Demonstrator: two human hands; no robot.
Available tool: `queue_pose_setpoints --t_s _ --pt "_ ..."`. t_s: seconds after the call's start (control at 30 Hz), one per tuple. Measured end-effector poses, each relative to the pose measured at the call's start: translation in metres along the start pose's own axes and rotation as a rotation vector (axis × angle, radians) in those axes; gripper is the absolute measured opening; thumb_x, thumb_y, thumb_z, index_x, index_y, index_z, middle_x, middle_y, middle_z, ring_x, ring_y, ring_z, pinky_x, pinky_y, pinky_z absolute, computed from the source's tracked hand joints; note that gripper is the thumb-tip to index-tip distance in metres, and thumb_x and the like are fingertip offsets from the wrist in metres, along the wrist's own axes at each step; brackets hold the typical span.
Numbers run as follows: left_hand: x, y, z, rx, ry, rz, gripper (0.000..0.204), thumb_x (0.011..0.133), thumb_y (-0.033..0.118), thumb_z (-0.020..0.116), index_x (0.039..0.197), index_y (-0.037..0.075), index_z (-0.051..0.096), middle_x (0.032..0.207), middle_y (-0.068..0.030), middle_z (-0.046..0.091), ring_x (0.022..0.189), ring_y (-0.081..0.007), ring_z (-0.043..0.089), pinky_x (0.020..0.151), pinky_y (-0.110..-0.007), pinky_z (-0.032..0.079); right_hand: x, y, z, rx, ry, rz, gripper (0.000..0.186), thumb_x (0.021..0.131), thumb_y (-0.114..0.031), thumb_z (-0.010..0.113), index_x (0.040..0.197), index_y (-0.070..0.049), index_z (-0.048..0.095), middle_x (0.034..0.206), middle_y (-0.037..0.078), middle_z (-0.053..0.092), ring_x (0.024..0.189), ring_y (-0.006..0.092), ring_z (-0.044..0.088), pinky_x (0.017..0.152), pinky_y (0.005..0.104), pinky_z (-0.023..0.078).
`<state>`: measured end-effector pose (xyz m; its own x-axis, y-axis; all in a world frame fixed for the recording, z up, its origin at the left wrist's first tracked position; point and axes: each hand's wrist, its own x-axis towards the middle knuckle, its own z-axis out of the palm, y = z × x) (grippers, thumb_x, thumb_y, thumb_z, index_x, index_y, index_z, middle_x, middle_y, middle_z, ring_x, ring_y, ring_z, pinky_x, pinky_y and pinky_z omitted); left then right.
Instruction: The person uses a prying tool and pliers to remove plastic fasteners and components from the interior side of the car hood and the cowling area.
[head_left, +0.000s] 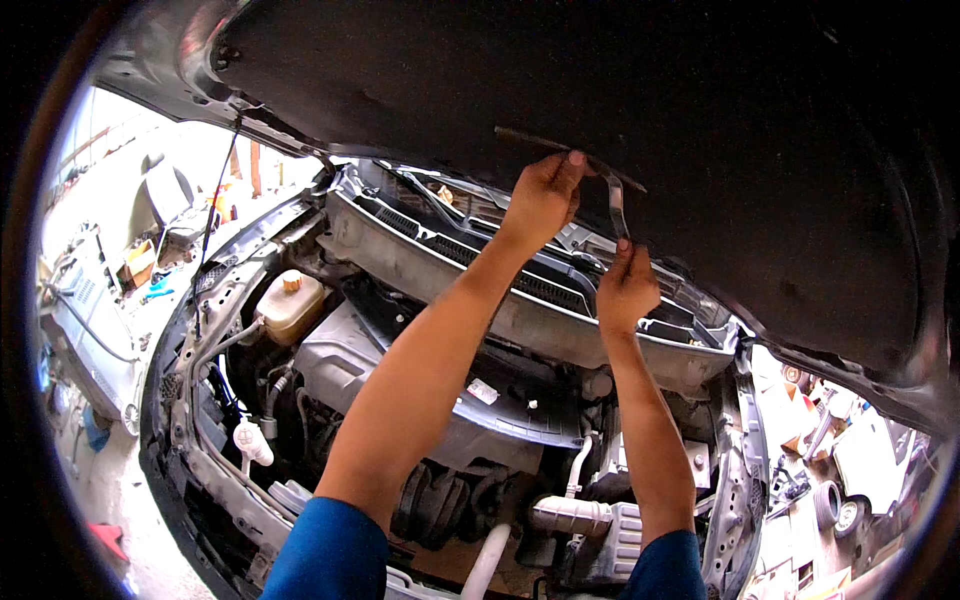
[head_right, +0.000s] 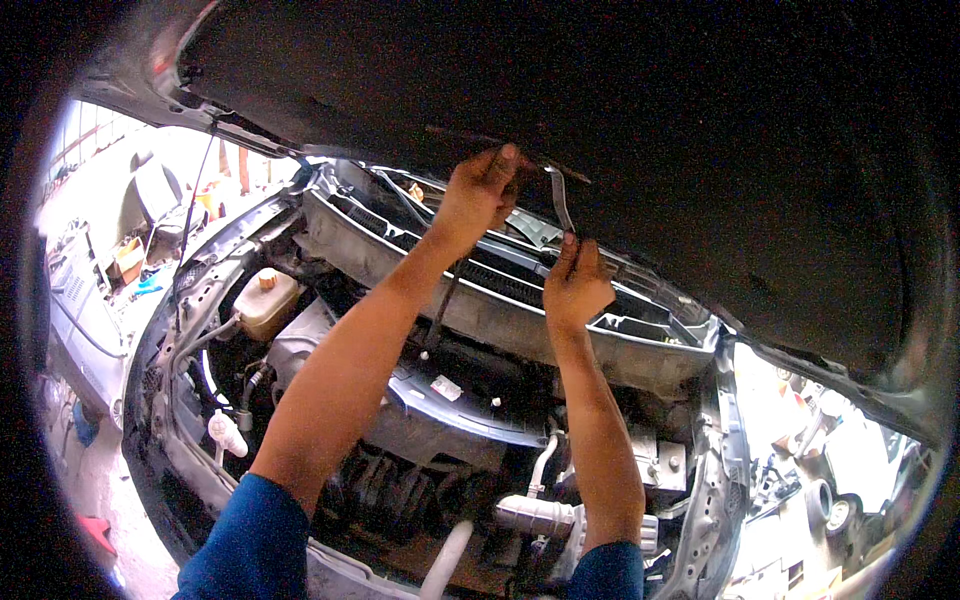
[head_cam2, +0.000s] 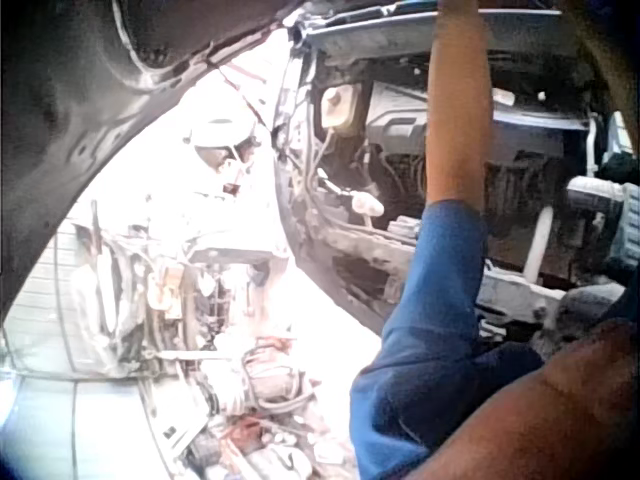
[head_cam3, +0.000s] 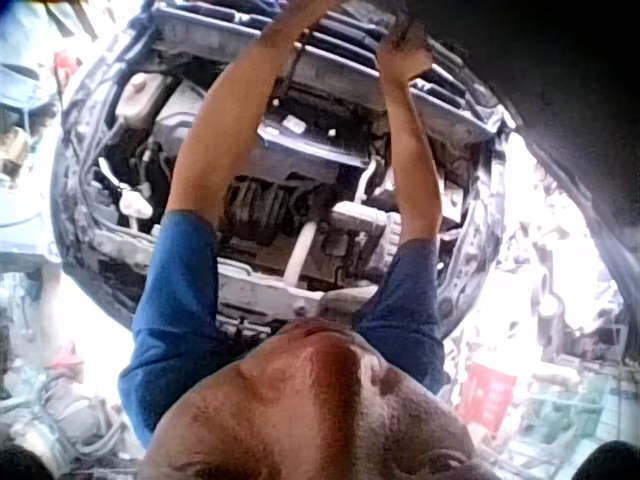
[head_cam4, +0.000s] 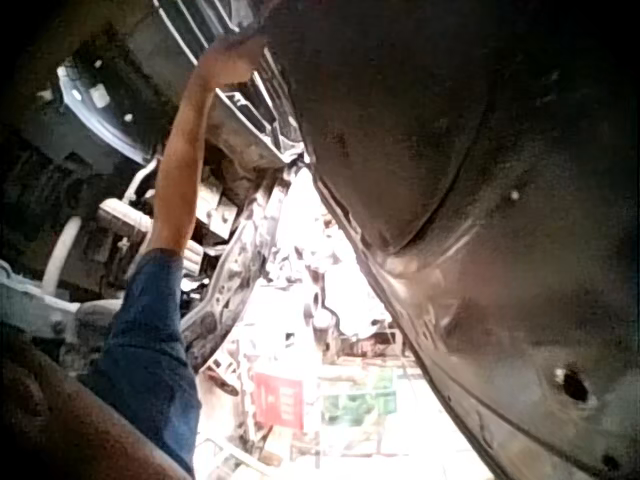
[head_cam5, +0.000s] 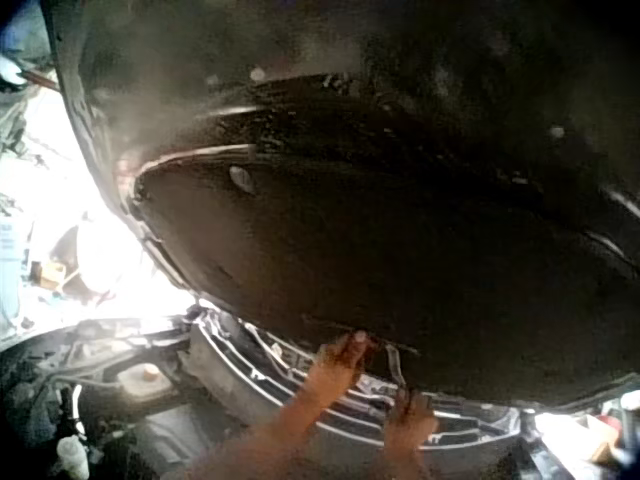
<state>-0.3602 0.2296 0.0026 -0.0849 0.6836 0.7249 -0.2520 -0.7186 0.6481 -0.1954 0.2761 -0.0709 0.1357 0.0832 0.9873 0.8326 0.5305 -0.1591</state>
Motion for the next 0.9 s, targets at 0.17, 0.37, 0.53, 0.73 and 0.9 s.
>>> queue_pose_setpoints --t_s 0.17,0.37,0.53,0.73,0.9 --pt "-0.001 0.006 -0.003 0.077 -0.043 -0.096 0.048 0.098 0.05 0.045 0.093 0.005 0.063 0.054 0.002 0.04 0.044 -0.0091 0.037 0.042 -0.027 0.028 0.041 -0.005 -0.065 -0.323 0.036 -0.357 0.026 0.089 -0.029 0.064 0.073 -0.011 0.056 0.057 0.008 0.057 0.045 0.0257 0.056 0.04 0.0379 0.042" --pt "-0.001 0.007 -0.001 -0.025 -0.07 -0.104 0.052 0.096 0.052 0.046 0.091 0.002 0.063 0.049 0.0016 0.038 0.039 -0.0086 0.034 0.039 -0.027 0.024 0.073 -0.052 -0.111 -0.646 -0.091 -0.533 0.021 0.085 -0.028 0.063 0.071 -0.014 0.058 0.062 0.004 0.061 0.051 0.0241 0.061 0.042 0.0373 0.047" --pt "0.002 0.006 -0.003 -0.101 -0.112 -0.156 0.054 0.095 0.053 0.047 0.09 0.002 0.063 0.048 0.0021 0.038 0.038 -0.0082 0.032 0.039 -0.027 0.023 0.097 -0.084 -0.126 -0.829 -0.224 -0.715 0.024 0.088 -0.031 0.056 0.074 -0.013 0.061 0.06 0.005 0.061 0.05 0.0203 0.063 0.042 0.0354 0.048" --pt "-0.002 0.001 0.001 -0.074 -0.036 -0.134 0.053 0.095 0.053 0.048 0.089 0.002 0.062 0.048 0.0019 0.039 0.038 -0.0087 0.033 0.039 -0.026 0.025 0.126 -0.094 -0.132 -0.84 -0.375 -0.744 0.036 0.095 -0.039 0.05 0.074 -0.012 0.061 0.057 0.006 0.061 0.049 0.018 0.064 0.042 0.032 0.049" --pt "-0.01 0.002 0.013 -0.174 0.109 -0.129 0.042 0.097 0.044 0.05 0.089 0.004 0.059 0.054 0.0006 0.042 0.043 -0.0087 0.037 0.04 -0.026 0.028 0.135 -0.094 -0.134 -0.784 -0.421 -0.712 0.035 0.093 -0.037 0.05 0.073 -0.011 0.063 0.059 0.01 0.065 0.051 0.0252 0.067 0.044 0.0389 0.053"
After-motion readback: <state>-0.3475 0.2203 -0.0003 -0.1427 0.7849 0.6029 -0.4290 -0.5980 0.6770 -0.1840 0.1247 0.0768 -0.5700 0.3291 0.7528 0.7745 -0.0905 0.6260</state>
